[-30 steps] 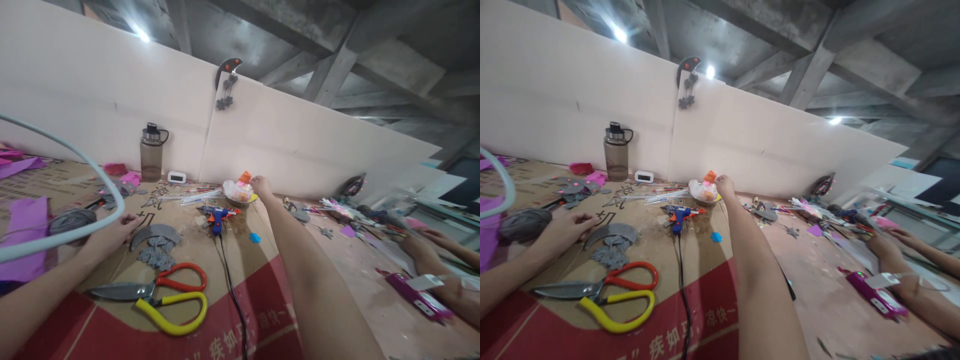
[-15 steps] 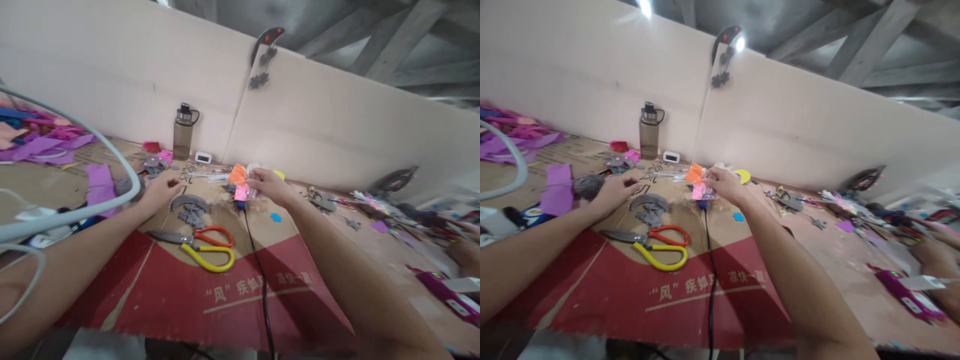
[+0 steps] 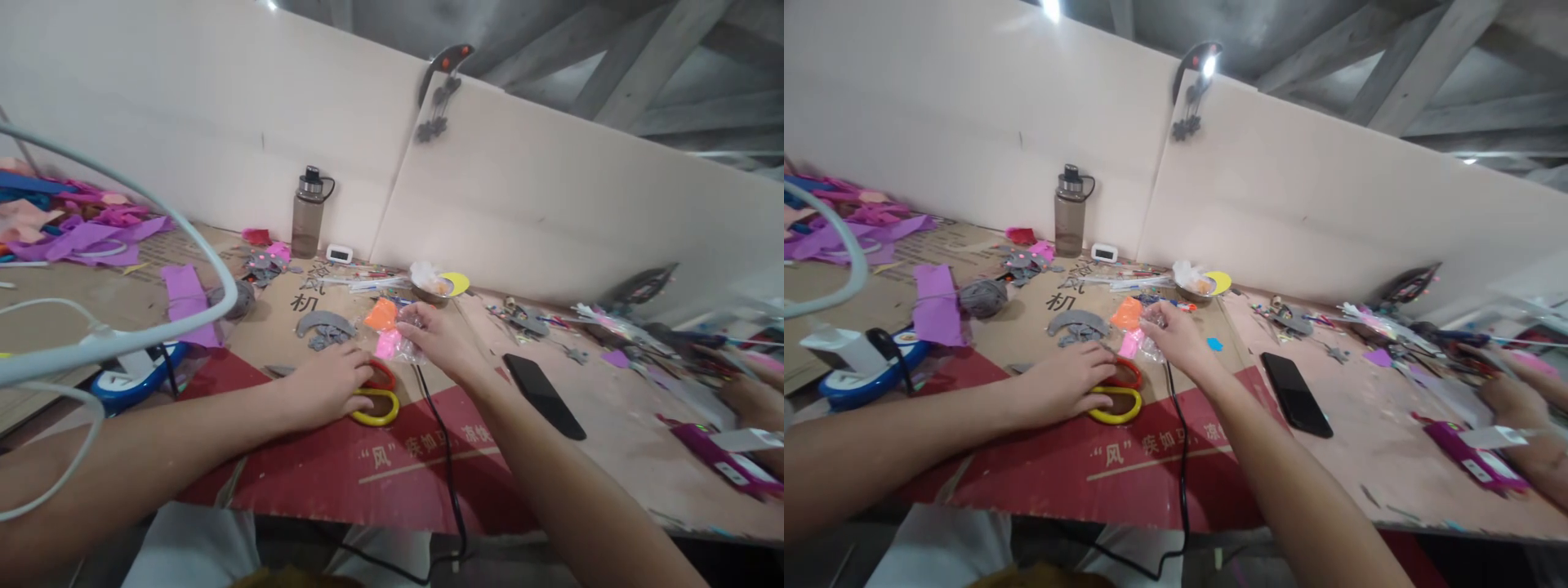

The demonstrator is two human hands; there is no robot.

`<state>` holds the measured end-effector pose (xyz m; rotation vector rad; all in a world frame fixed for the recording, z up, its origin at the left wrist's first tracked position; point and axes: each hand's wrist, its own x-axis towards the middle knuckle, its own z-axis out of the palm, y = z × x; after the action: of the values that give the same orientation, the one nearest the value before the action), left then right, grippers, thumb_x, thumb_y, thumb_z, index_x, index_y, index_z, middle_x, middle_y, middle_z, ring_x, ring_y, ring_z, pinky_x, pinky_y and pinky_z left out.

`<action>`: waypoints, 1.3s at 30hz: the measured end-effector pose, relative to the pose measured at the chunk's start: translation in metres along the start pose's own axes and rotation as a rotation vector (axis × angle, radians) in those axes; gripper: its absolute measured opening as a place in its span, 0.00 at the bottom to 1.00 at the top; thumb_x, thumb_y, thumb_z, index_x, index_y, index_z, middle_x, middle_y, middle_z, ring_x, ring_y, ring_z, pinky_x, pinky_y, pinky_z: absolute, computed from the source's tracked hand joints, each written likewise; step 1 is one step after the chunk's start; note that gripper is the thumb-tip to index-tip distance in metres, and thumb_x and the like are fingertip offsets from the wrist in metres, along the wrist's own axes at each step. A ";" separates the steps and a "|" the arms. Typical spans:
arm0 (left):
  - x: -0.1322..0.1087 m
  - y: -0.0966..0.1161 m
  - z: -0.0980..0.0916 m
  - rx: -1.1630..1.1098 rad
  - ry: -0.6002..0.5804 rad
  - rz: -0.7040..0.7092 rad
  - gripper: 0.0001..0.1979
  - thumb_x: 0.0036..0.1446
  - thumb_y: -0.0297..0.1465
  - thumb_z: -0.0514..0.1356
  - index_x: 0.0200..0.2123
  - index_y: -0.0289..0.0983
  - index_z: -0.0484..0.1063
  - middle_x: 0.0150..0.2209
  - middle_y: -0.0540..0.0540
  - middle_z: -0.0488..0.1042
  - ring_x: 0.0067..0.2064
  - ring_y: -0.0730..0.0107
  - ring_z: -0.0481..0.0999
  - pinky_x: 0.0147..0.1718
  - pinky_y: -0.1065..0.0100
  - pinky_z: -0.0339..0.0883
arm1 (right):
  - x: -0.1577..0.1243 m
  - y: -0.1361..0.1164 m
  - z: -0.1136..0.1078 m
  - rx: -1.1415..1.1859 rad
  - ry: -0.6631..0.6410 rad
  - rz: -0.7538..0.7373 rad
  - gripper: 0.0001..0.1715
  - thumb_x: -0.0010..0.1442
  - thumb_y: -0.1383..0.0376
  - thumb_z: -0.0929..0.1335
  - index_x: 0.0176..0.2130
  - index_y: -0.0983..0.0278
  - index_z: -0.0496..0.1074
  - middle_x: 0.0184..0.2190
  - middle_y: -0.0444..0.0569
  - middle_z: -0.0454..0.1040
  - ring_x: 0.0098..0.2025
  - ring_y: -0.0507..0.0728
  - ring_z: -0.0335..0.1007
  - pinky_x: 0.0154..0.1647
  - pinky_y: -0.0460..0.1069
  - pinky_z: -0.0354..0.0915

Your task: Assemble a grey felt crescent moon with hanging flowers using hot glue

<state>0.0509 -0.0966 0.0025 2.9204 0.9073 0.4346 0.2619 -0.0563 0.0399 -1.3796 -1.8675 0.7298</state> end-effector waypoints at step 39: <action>0.011 -0.045 -0.018 -0.536 0.072 -0.618 0.18 0.51 0.46 0.58 0.24 0.36 0.74 0.20 0.49 0.72 0.20 0.73 0.65 0.17 0.72 0.54 | 0.009 0.029 0.006 0.273 -0.283 0.108 0.09 0.50 0.67 0.69 0.35 0.62 0.68 0.25 0.41 0.69 0.25 0.49 0.63 0.26 0.46 0.59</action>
<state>0.0300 -0.0538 0.0164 2.0323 1.3725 0.6118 0.2714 -0.0403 0.0155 -1.2584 -1.8284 1.2408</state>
